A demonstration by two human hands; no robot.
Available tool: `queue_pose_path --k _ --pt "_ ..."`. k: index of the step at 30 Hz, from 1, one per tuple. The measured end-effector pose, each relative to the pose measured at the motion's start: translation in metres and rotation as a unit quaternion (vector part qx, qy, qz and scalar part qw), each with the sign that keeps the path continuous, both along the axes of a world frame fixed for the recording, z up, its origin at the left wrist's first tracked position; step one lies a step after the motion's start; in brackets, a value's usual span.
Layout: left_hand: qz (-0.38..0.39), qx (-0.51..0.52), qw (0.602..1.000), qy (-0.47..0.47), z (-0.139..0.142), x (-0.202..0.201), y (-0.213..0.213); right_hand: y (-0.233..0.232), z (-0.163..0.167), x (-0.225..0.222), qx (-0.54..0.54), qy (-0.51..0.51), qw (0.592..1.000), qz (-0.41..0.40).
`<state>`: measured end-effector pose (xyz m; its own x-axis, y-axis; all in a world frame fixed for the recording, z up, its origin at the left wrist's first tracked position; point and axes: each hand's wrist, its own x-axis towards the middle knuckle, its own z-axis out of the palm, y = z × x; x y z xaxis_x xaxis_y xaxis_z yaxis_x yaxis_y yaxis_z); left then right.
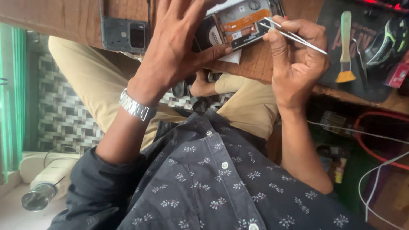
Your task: The person uses a metal spudger to pry and lift the battery and internal components from a disassembled smartphone. They carefully separate the battery from the chassis and manipulate internal connectors while holding the phone body.
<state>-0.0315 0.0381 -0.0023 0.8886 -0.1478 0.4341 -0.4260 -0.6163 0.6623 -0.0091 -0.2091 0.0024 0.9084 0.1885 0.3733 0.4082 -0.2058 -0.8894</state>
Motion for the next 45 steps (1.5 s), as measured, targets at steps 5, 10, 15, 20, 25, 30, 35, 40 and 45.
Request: queue_pose_path --k 5,10,15,20,25,30,35,40,45 --pt "0.057 0.008 0.998 -0.013 -0.007 -0.002 -0.008 0.0 0.002 -0.002 0.005 0.009 1.0 0.001" --pt "0.133 -0.062 0.989 -0.037 -0.001 0.001 -0.012 -0.002 0.001 -0.005 0.002 -0.028 1.0 -0.002" --pt "0.096 -0.161 0.981 -0.047 0.024 -0.002 -0.013 -0.004 0.008 -0.011 0.02 -0.027 0.999 -0.001" --pt "0.088 -0.233 0.955 0.159 0.04 -0.009 -0.04 0.0 0.017 -0.018 0.049 -0.026 0.998 0.009" --pt "-0.009 -0.407 0.892 0.195 0.033 0.0 -0.057 0.0 0.021 -0.018 0.035 -0.046 0.998 0.012" --pt "-0.029 -0.395 0.9 0.182 0.021 0.004 -0.063 -0.003 0.019 -0.016 0.025 -0.061 0.998 0.003" --pt "0.034 -0.251 0.966 0.048 0.015 0.002 -0.077 -0.003 0.018 -0.019 0.008 -0.082 0.996 -0.022" --pt "0.037 -0.228 0.973 -0.027 0.011 0.006 -0.076 -0.003 0.016 -0.012 0.049 -0.126 0.991 -0.025" --pt "0.111 -0.097 0.985 -0.093 -0.003 0.009 -0.039 -0.037 0.023 0.01 0.044 -0.117 0.99 -0.069"
